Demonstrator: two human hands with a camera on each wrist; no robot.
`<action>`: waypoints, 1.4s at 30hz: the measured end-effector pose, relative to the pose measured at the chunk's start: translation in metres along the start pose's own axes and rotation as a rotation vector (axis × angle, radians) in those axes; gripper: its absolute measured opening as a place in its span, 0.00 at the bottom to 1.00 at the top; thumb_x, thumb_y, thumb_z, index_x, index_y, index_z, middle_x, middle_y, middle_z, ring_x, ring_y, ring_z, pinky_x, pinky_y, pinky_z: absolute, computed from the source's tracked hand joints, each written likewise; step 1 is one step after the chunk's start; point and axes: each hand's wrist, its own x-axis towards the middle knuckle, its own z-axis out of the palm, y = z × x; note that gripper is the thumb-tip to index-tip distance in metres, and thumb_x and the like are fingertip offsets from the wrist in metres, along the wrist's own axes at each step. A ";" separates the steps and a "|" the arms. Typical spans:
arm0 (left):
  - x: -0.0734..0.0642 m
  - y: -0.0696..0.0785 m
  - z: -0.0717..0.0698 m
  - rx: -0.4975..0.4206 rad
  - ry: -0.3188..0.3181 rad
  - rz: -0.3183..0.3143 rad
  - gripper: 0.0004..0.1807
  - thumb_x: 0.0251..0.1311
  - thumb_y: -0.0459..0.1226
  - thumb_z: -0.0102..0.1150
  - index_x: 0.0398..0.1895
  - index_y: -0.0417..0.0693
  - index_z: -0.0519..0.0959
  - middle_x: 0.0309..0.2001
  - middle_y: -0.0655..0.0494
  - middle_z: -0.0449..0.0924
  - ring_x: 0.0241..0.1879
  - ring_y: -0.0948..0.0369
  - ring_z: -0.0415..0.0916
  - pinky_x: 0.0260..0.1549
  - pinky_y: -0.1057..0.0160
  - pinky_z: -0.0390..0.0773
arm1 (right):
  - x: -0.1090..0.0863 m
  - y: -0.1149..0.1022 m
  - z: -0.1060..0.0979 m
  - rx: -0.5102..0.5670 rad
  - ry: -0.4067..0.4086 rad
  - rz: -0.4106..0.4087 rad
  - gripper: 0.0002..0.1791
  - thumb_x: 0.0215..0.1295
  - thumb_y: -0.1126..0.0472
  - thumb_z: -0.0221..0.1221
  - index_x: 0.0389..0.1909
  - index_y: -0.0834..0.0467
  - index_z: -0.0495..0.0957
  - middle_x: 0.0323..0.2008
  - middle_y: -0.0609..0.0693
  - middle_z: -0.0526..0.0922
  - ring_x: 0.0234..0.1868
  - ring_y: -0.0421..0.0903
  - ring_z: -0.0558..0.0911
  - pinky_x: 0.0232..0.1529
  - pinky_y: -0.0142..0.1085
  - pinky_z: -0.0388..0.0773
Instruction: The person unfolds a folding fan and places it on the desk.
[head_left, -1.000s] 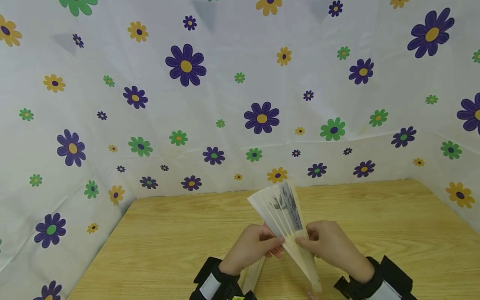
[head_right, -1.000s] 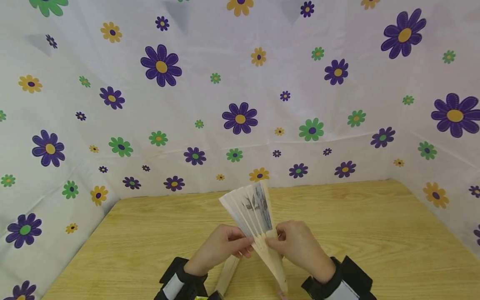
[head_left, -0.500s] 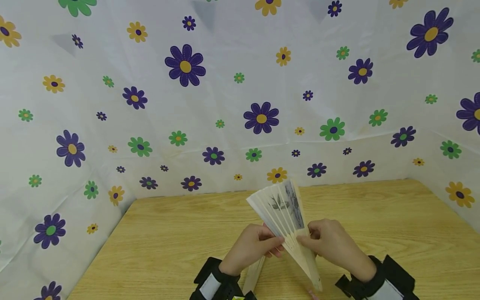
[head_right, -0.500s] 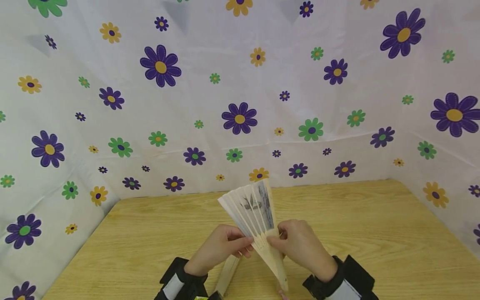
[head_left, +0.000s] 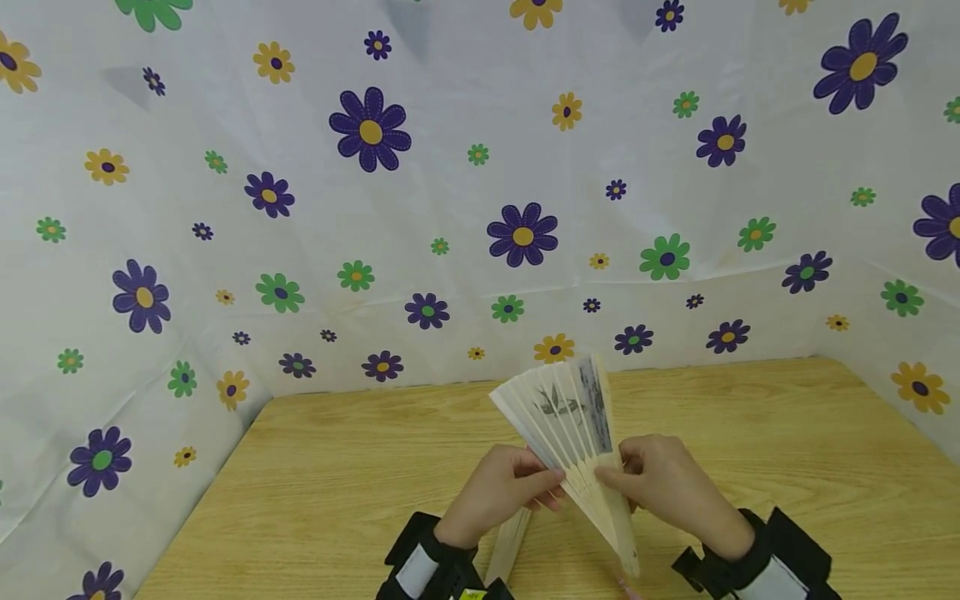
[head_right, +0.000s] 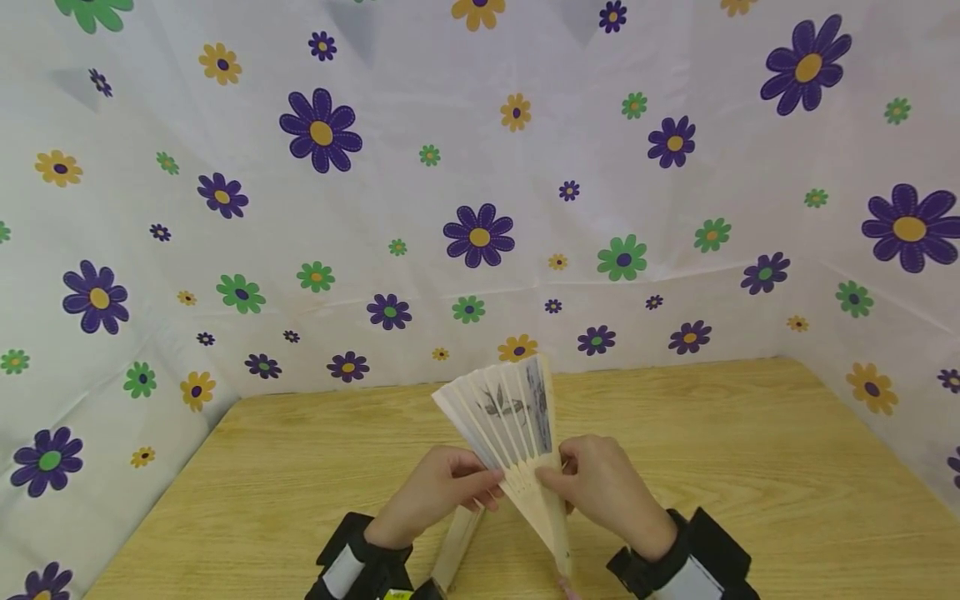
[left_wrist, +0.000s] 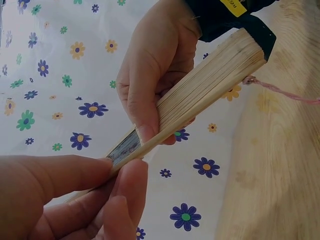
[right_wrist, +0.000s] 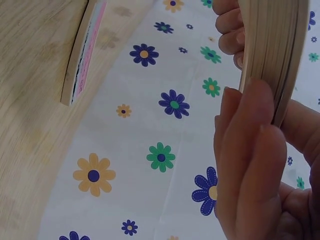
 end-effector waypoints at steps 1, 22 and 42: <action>0.000 0.000 -0.001 0.002 0.002 0.001 0.12 0.66 0.32 0.57 0.34 0.27 0.84 0.32 0.27 0.85 0.26 0.59 0.84 0.33 0.42 0.85 | 0.000 0.000 0.000 0.003 0.002 0.003 0.10 0.60 0.63 0.65 0.21 0.61 0.80 0.12 0.47 0.80 0.13 0.36 0.72 0.13 0.28 0.67; 0.000 0.000 -0.006 -0.011 0.042 -0.032 0.13 0.66 0.34 0.58 0.34 0.29 0.85 0.32 0.27 0.85 0.26 0.61 0.83 0.26 0.66 0.83 | 0.001 0.003 -0.004 -0.059 0.073 0.074 0.16 0.61 0.59 0.65 0.15 0.58 0.79 0.10 0.47 0.80 0.12 0.38 0.74 0.12 0.29 0.60; 0.003 -0.001 -0.010 -0.075 0.081 -0.033 0.13 0.66 0.31 0.56 0.33 0.24 0.83 0.27 0.34 0.85 0.18 0.70 0.74 0.17 0.74 0.71 | 0.001 0.005 -0.010 -0.062 0.132 0.076 0.18 0.63 0.59 0.63 0.14 0.59 0.78 0.10 0.48 0.79 0.12 0.40 0.75 0.13 0.31 0.67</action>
